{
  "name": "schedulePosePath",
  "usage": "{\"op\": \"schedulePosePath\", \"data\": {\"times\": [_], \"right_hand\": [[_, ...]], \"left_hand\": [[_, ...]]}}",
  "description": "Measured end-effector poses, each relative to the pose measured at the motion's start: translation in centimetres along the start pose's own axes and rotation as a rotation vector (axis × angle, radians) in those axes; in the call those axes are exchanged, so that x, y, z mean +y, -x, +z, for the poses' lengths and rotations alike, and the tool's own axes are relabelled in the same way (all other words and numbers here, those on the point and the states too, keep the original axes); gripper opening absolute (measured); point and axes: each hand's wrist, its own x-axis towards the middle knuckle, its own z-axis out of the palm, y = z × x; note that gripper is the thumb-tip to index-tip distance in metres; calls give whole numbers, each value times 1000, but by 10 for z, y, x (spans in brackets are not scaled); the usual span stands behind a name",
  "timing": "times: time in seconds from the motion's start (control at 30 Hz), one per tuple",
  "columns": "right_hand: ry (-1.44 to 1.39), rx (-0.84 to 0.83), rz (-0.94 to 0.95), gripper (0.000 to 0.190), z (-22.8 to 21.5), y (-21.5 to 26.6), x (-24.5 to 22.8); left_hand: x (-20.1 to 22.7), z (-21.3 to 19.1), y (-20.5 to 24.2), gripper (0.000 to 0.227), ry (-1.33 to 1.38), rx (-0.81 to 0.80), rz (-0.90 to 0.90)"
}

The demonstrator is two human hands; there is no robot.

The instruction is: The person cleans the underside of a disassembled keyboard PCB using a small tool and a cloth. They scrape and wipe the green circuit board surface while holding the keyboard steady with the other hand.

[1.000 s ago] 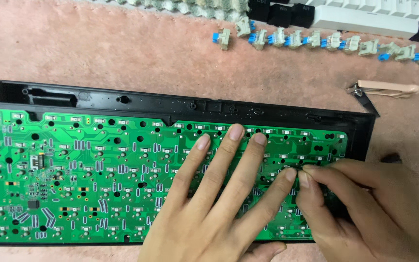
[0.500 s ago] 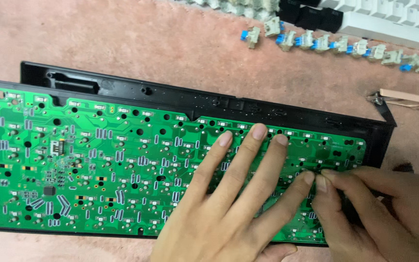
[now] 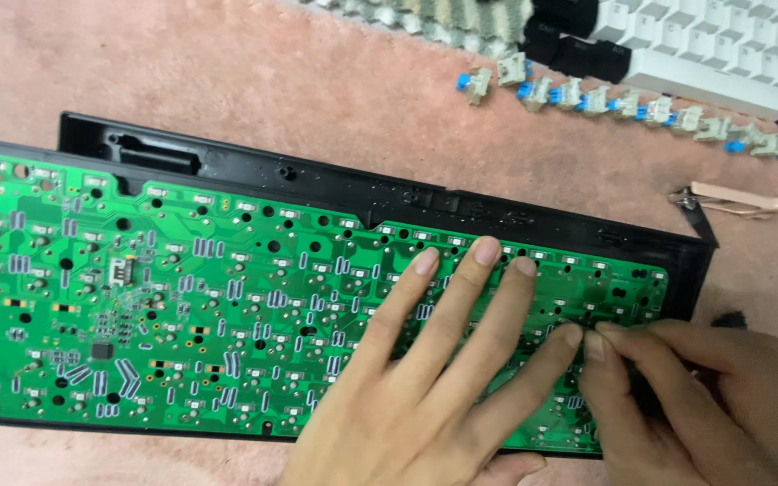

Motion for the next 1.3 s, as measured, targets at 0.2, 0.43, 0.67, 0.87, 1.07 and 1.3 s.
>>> {"op": "schedulePosePath", "data": {"times": [0.2, 0.43, 0.67, 0.87, 1.07, 1.3], "right_hand": [[-53, 85, -56, 5, 7, -7, 6], [-96, 32, -169, 5, 8, -17, 24], [-130, -406, 169, 30, 11, -18, 44], [-190, -302, 7, 12, 13, -14, 48], [-212, -337, 114, 4, 18, -3, 54], [-126, -118, -50, 3, 11, -11, 32]], "left_hand": [[-3, 2, -1, 73, -79, 9, 54], [-2, 3, -4, 73, -175, -11, 53], [0, 5, -6, 71, -186, -4, 53], [0, 4, -6, 70, -199, -9, 46], [-2, 4, -4, 68, -222, 2, 66], [-1, 5, -4, 71, -221, -11, 64]]}}
